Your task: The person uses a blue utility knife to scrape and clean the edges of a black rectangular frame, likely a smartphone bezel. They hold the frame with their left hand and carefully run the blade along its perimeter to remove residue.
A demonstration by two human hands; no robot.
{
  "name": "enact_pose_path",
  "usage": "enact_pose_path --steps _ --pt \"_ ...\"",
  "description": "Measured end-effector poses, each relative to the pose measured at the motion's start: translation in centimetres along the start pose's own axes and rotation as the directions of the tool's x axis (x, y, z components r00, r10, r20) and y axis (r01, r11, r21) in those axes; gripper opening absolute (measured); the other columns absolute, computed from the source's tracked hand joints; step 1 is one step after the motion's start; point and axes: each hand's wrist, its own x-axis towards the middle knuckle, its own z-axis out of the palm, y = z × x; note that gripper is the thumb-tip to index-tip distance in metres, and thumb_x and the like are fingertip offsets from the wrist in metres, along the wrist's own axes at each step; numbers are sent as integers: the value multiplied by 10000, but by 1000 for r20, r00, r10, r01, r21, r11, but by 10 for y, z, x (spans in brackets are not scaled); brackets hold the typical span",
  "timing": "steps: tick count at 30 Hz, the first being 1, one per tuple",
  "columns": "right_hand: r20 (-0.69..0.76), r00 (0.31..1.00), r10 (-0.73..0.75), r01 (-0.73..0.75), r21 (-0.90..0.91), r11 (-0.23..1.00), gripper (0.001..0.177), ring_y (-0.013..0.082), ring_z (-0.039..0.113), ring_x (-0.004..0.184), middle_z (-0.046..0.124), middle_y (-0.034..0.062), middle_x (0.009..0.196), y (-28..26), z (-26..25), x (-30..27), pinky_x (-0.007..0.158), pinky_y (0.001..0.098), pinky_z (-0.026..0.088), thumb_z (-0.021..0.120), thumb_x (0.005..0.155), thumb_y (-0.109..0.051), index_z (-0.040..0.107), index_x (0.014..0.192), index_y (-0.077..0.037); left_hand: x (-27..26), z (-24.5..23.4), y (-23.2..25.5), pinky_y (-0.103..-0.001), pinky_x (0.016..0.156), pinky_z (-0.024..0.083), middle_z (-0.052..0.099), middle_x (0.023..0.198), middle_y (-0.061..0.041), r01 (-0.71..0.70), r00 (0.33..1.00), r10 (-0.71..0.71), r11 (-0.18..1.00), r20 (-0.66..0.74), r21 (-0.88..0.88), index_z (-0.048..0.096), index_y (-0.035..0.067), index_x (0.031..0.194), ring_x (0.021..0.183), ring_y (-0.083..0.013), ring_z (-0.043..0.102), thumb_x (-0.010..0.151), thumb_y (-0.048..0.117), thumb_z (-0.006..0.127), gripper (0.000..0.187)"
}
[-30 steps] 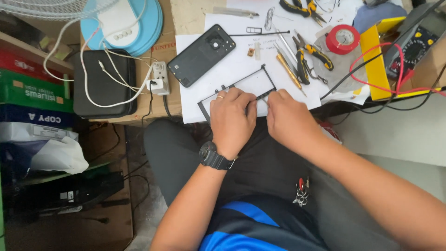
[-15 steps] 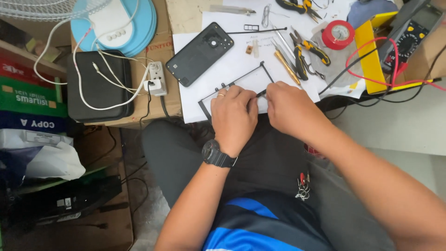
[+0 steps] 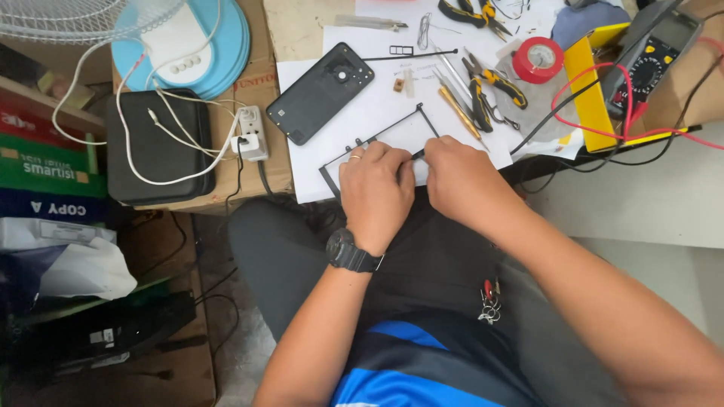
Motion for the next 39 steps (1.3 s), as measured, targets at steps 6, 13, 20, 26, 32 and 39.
enact_pose_path --steps 6,13,20,26,32,39 --pt "-104 994 19 -10 89 996 180 483 783 891 634 146 915 3 20 -13 742 589 673 541 1114 -117 678 1061 -12 2 -3 4 -399 803 481 750 928 -19 12 1000 -12 1000 16 -13 886 162 1008 894 -263 681 995 164 804 83" --pt "24 1000 1 -2 16 1000 258 383 801 822 685 95 866 7 1 9 723 538 706 532 1047 -55 787 1064 -16 5 -8 7 -394 798 497 778 943 -41 18 998 -19 1000 52 9 898 150 1030 892 -276 701 1010 162 802 99" --pt "-144 989 -28 40 81 996 183 512 784 927 650 178 913 1 23 -14 716 616 673 544 1103 -66 699 1041 10 3 -13 8 -400 809 486 776 970 -52 -5 999 4 1000 50 17 896 142 1055 915 -272 692 1040 174 786 116" --pt "-60 998 -38 38 6 999 250 399 801 866 676 96 899 4 9 2 731 548 703 515 1071 -37 764 1079 -20 2 -13 9 -401 809 489 775 968 -53 -20 998 18 999 52 33 898 141 1056 916 -280 692 1032 173 792 114" --pt "-135 990 -30 40 72 997 199 506 780 959 662 185 943 -2 20 -13 748 639 668 529 1096 -52 716 1089 15 3 -9 3 -413 791 492 767 958 -45 -37 999 37 999 17 20 893 149 1035 909 -285 694 1023 173 796 101" --pt "-20 999 -26 26 28 999 297 378 811 847 696 103 881 9 9 13 713 536 708 503 1077 -47 798 1108 -36 2 -7 0 -419 793 495 772 951 -47 -35 999 35 999 31 25 896 149 1031 902 -302 697 1007 173 805 97"
